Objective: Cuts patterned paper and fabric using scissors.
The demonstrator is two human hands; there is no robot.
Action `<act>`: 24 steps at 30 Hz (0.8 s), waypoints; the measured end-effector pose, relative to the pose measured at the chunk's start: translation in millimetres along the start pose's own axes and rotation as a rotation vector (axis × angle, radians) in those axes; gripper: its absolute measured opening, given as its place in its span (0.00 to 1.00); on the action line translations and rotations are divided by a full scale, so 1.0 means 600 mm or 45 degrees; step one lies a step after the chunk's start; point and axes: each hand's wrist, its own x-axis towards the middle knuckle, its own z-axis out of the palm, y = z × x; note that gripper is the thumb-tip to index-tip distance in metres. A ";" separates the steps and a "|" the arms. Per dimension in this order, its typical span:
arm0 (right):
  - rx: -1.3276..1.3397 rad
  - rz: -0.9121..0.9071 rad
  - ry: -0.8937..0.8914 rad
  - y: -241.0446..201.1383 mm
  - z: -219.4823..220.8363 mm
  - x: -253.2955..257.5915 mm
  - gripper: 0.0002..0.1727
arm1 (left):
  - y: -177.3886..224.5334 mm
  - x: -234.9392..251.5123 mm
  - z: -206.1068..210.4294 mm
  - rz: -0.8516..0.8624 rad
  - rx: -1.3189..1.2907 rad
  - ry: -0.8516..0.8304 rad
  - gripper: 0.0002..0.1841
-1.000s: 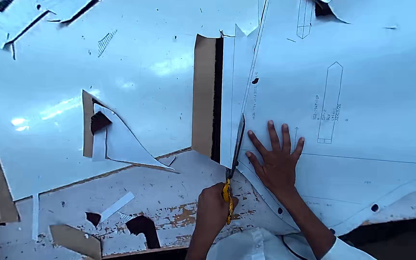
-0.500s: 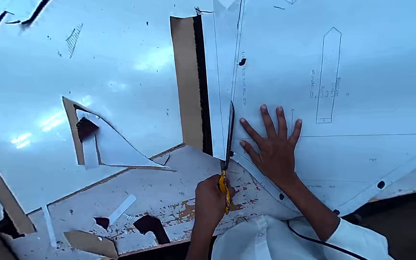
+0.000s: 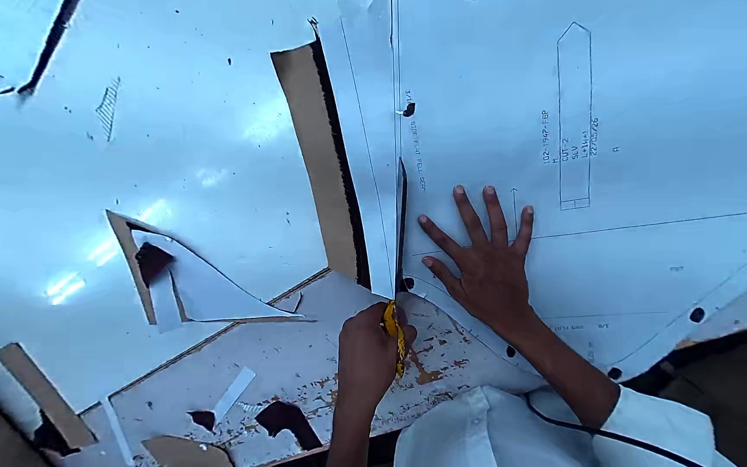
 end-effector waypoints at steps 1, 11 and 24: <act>-0.006 0.000 -0.004 0.000 0.000 0.000 0.31 | 0.000 0.001 0.001 0.003 0.008 0.008 0.06; 0.019 0.000 0.007 -0.001 -0.001 -0.003 0.30 | -0.002 0.002 0.009 -0.048 -0.058 -0.021 0.06; 0.008 -0.005 0.015 0.001 0.002 -0.003 0.30 | 0.001 0.009 0.008 -0.056 -0.114 -0.050 0.06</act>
